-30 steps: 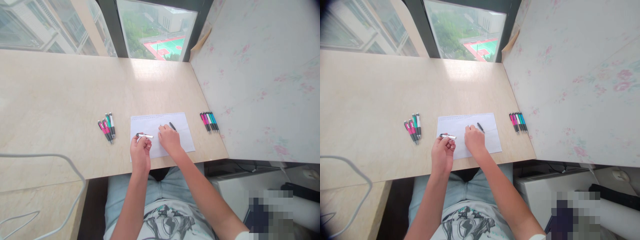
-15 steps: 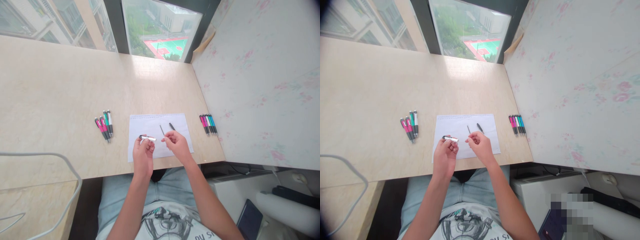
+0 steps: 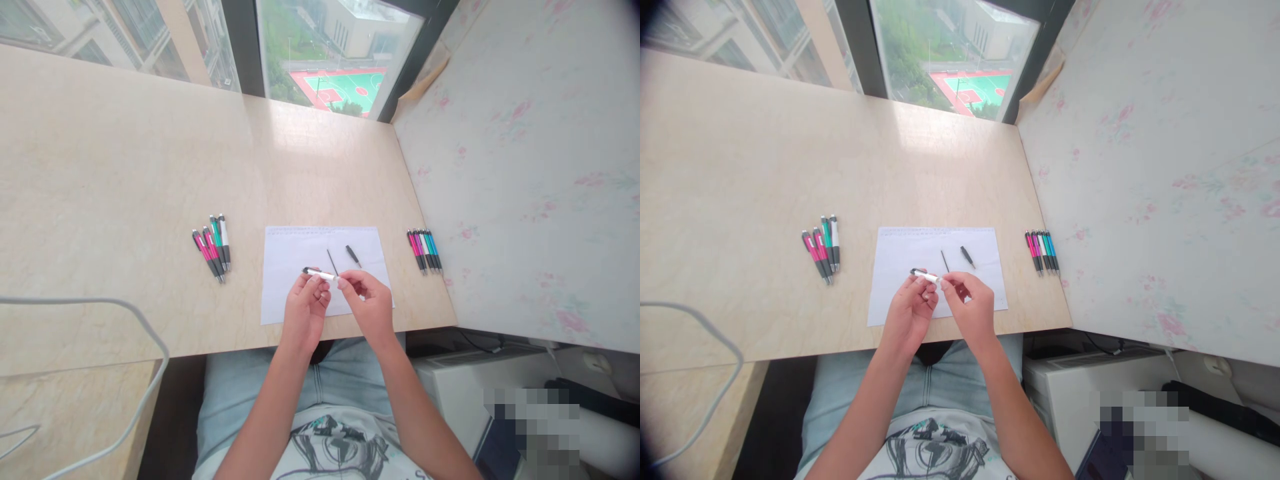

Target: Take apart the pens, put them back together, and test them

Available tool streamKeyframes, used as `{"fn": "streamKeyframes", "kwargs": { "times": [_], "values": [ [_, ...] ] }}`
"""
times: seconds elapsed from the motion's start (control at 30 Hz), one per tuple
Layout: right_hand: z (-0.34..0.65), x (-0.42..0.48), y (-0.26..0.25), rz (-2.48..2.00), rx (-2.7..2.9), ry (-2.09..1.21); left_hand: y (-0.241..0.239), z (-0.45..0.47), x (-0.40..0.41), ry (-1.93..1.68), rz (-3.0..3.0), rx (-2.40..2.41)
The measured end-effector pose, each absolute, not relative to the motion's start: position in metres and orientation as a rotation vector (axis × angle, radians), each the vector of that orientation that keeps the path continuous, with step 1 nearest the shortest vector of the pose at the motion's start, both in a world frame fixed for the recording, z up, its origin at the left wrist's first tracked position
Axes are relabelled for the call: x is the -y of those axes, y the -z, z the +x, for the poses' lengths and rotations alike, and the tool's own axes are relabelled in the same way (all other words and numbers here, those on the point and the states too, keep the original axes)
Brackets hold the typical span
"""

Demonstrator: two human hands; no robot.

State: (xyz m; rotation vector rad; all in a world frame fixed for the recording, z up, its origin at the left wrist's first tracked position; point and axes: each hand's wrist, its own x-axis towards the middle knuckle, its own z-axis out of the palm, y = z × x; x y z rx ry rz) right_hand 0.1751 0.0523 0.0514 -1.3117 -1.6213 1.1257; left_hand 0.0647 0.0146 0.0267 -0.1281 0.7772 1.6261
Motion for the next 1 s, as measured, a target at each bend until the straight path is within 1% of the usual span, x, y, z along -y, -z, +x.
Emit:
{"fn": "streamKeyframes", "kwargs": {
  "times": [0.3,0.7,0.83,1.0],
  "values": [
    [0.179,-0.049,-0.052,-1.332,1.697,-1.005,-0.025,0.068,-0.014,-1.573,-0.166,-0.697],
    [0.181,-0.049,-0.052,-1.318,1.762,-1.011,-0.023,0.066,-0.014,-1.553,-0.157,-0.668],
    [0.190,-0.056,-0.044,-1.399,1.860,-0.833,-0.023,0.063,-0.014,-1.566,-0.197,-0.653],
    [0.196,-0.066,-0.032,-1.587,2.185,-0.552,-0.026,0.061,-0.015,-1.555,-0.271,-0.611]
  ]
}}
